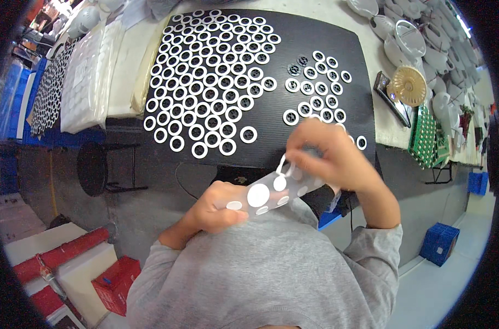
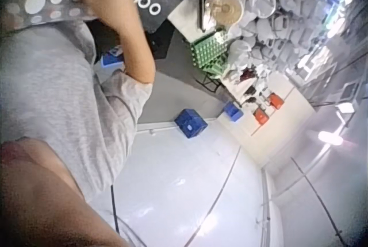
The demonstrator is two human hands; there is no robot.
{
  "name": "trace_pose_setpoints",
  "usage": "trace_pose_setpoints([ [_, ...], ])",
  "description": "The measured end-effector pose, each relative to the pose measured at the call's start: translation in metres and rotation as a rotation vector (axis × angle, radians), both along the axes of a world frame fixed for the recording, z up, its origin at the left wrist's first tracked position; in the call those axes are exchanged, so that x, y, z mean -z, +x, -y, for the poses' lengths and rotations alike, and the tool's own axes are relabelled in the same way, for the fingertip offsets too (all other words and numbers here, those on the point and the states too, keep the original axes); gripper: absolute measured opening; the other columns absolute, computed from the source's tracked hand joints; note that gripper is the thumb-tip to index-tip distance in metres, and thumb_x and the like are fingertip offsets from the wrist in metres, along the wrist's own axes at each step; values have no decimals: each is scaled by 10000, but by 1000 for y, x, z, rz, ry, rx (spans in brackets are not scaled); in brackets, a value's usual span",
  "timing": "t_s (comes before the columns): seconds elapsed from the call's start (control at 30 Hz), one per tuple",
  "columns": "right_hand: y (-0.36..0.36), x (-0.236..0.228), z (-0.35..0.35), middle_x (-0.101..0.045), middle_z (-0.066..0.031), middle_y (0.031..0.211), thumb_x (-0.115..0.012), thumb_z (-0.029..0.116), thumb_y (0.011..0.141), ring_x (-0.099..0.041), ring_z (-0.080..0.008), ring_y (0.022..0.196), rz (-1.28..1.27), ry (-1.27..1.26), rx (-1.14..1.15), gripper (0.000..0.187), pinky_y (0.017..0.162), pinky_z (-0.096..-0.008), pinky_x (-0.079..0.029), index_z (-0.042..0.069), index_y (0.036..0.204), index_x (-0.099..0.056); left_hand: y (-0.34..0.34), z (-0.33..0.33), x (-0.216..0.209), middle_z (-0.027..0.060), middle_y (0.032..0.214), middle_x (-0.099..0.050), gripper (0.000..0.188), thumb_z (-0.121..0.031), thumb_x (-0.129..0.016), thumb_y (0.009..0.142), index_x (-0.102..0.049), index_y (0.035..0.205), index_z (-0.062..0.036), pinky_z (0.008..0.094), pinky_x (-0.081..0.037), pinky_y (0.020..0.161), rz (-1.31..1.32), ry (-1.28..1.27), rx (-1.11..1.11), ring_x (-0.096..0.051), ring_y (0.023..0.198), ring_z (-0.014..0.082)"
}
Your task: The person peels circular white stickers from a backing sheet and places them onto small black circular components arranged on a black mat. The person works methodically, handling the components one by one to apply the stickers.
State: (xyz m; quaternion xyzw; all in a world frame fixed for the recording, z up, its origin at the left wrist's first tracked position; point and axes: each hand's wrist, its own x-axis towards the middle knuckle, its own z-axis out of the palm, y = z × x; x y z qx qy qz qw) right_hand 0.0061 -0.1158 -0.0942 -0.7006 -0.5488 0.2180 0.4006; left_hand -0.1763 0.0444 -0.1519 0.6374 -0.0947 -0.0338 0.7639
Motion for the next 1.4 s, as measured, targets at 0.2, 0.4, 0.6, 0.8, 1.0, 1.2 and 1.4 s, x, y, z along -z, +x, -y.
trace_pose_setpoints([
  [0.2,70,24,-29,-568,-125,774,-582,113,731,-544,-263,743,260,108,412,124,681,-332,-420,-8,761,-586,-4,1,-8,187,947,-598,422,-70,-505,641,-518,1017,121,250,-440,722,-90,-111,-27,-589,801,180],
  [0.4,105,55,-43,-560,-102,830,-588,135,743,-528,-228,752,492,-13,536,154,686,-302,-410,-15,778,-590,-9,-2,-12,168,944,-601,440,-62,-472,634,-514,1033,119,245,-434,720,-188,-125,-63,-573,814,157],
  [0.6,107,66,-47,-554,-159,845,-612,152,707,-506,-306,840,440,-55,594,158,758,-371,-403,-3,735,-615,-8,-3,-11,145,925,-607,438,-58,-478,633,-516,1037,109,239,-431,703,-194,-119,-61,-567,795,142],
  [0.8,108,72,-47,-543,-161,815,-613,160,704,-502,-310,826,466,-19,601,166,742,-377,-406,-5,722,-611,-6,-2,-11,133,911,-608,431,-52,-478,637,-519,1037,103,236,-428,695,-212,-134,-39,-562,783,132],
  [1.0,109,74,-50,-538,-153,798,-601,182,713,-499,-307,813,512,-19,606,186,734,-381,-406,-5,709,-610,-5,-2,-10,138,912,-607,434,-48,-480,636,-516,1039,106,240,-427,701,-239,-146,-12,-560,787,135],
  [1.2,108,77,-51,-538,-144,790,-603,175,711,-500,-296,796,576,-16,624,174,723,-377,-410,2,707,-614,-3,0,-13,142,923,-601,442,-45,-483,634,-512,1047,108,244,-421,716,-258,-157,-19,-555,799,138],
  [1.4,107,73,-53,-548,-139,815,-605,170,707,-510,-295,803,618,-16,635,164,727,-375,-417,7,703,-616,-3,-1,-13,137,928,-598,448,-42,-488,633,-509,1054,107,240,-416,722,-282,-170,0,-547,807,133],
])
